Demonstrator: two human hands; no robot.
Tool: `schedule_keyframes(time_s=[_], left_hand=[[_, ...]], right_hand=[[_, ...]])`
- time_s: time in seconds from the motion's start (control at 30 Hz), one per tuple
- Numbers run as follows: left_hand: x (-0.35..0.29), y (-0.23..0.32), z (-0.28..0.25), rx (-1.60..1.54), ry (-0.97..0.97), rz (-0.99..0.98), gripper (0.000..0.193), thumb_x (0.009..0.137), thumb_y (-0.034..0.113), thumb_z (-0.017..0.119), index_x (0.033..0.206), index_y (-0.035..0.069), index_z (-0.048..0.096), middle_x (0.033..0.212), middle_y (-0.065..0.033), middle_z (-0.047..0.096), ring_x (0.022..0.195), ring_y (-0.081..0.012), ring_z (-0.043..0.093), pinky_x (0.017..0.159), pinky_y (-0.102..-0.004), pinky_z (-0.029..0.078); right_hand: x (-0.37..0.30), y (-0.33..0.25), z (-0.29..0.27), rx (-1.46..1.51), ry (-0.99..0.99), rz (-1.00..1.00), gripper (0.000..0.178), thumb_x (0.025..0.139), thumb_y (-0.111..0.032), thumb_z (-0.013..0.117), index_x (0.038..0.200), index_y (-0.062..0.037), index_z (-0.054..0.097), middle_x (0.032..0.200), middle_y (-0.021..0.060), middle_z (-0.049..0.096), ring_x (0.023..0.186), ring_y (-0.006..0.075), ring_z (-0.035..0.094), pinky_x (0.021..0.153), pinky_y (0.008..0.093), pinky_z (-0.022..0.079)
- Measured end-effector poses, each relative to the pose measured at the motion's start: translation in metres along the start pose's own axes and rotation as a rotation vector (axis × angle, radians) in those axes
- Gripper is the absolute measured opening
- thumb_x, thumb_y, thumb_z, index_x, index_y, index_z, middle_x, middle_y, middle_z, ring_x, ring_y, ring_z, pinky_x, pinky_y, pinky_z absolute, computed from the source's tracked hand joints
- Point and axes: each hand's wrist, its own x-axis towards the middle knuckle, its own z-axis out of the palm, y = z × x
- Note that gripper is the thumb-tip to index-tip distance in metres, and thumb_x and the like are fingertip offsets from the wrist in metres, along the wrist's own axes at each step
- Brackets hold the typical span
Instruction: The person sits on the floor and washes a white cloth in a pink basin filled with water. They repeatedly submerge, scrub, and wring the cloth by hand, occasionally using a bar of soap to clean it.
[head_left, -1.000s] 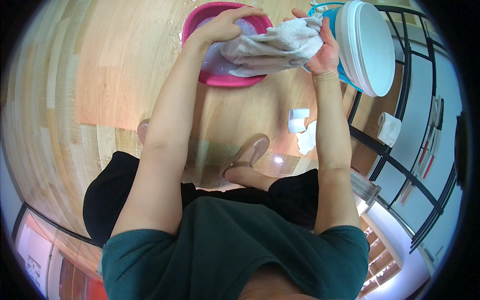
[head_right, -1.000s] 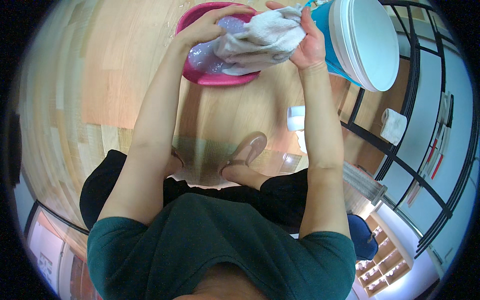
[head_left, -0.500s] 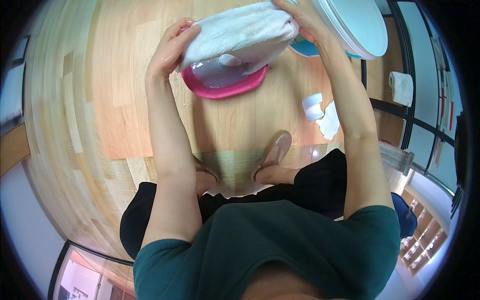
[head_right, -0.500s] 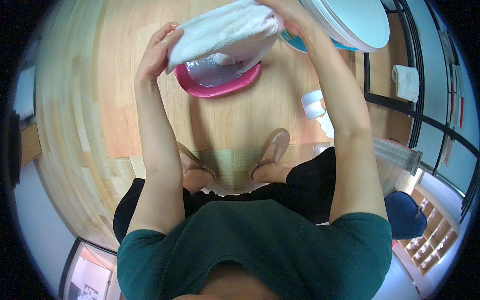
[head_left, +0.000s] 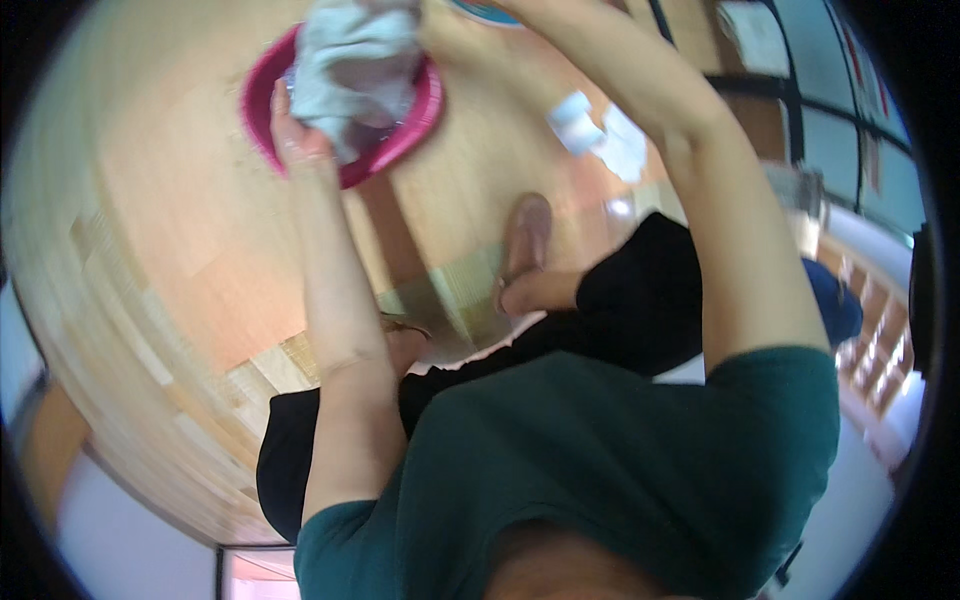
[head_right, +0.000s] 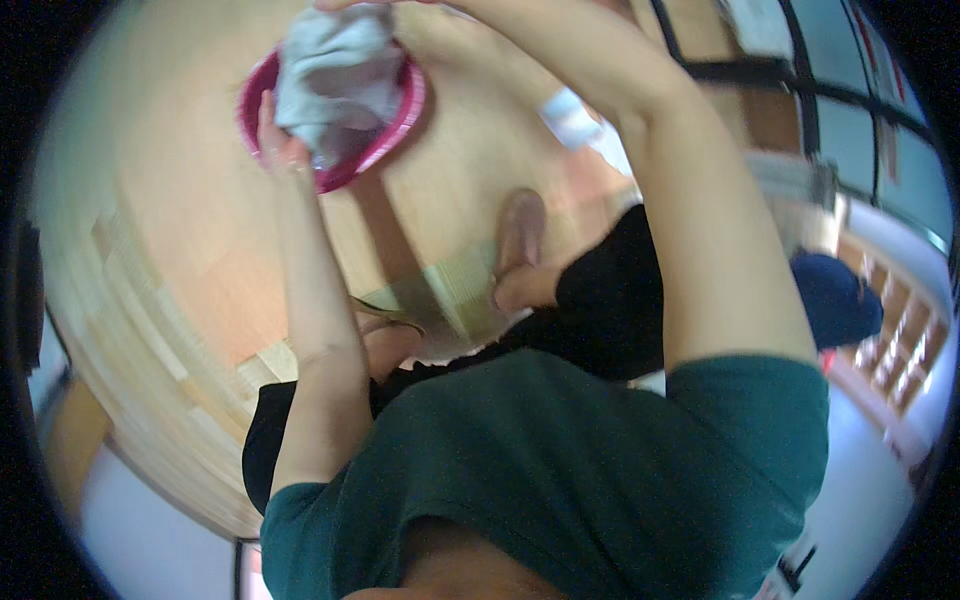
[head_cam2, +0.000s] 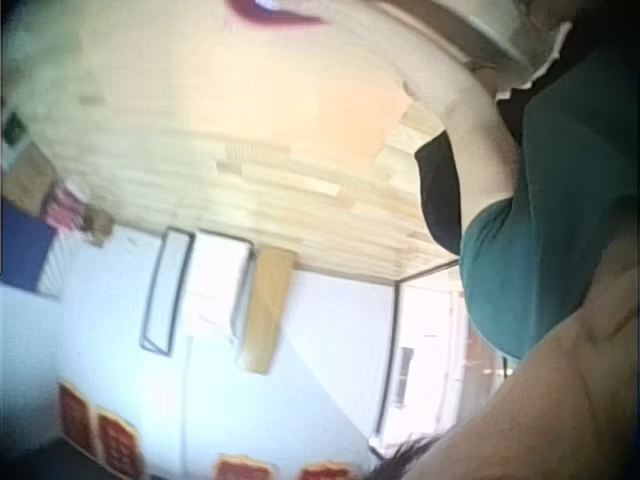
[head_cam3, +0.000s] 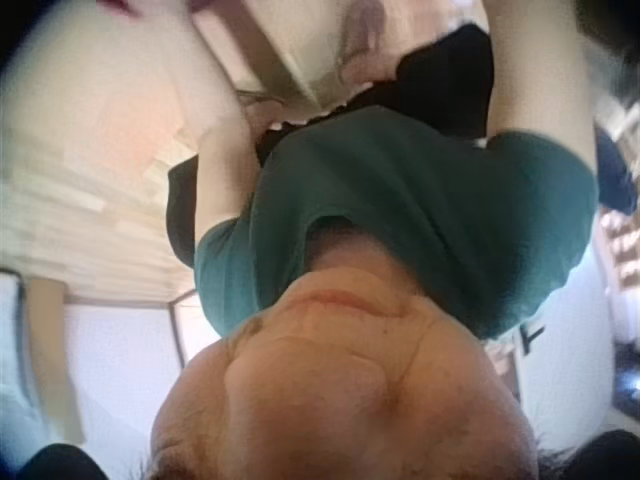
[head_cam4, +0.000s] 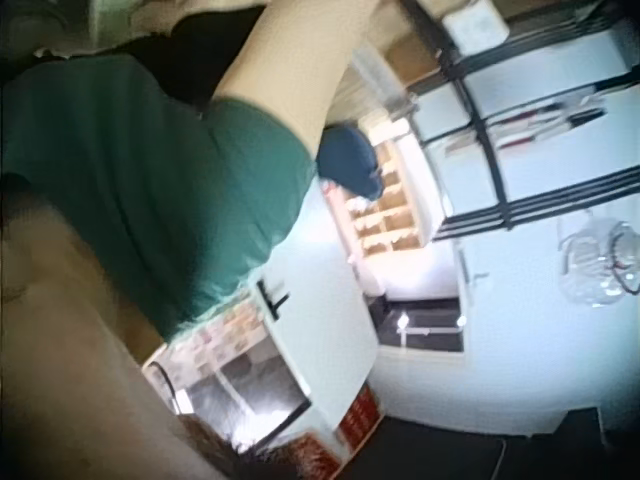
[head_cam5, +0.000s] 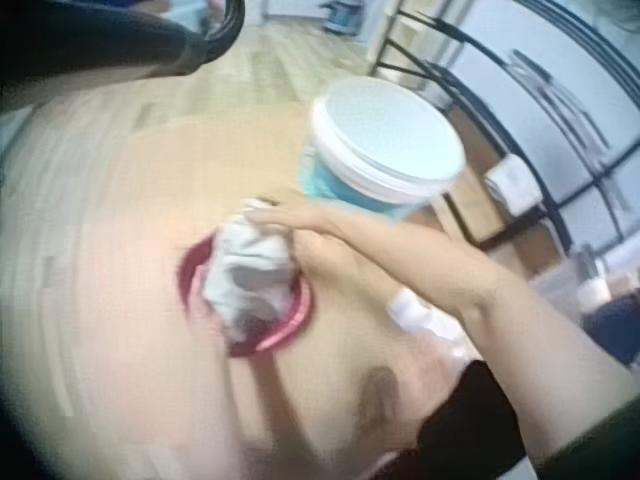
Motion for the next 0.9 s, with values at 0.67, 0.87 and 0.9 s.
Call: schedule_keyframes(time_s=[0.67,0.87,0.9], left_hand=[[-0.034,0.01,0.019,0.178,-0.131,0.103,0.053,0.099,0.039,0.036,0.136,0.002,0.039,0.143,-0.0159,0.037,0.133,-0.032,0.033,0.112,-0.0486,0.021],[-0.036,0.022,0.003,-0.171,-0.492,-0.112,0.057,0.097,0.044,0.037,0.135,0.001,0.04,0.143,-0.0155,0.038,0.133,-0.0332,0.034,0.112,-0.049,0.023],[-0.036,0.021,0.002,-0.174,-0.475,-0.104,0.057,0.097,0.044,0.037,0.135,0.001,0.039,0.143,-0.0154,0.038,0.133,-0.0331,0.034,0.112,-0.0491,0.023]], right_hand=[[-0.325,0.155,0.059,-0.606,0.222,0.936,0.047,0.067,-0.031,0.077,0.107,-0.013,0.059,0.114,0.0057,0.058,0.111,0.0244,0.053,0.086,0.0425,0.041],[-0.304,0.146,0.038,-0.666,-0.053,0.926,0.042,0.074,-0.036,0.07,0.108,-0.0127,0.06,0.103,0.0072,0.065,0.101,0.0253,0.059,0.084,0.0432,0.04],[-0.315,0.156,0.041,-0.652,-0.049,0.892,0.04,0.075,-0.036,0.069,0.106,-0.0122,0.061,0.1,0.0077,0.066,0.098,0.0267,0.06,0.082,0.0434,0.041]])
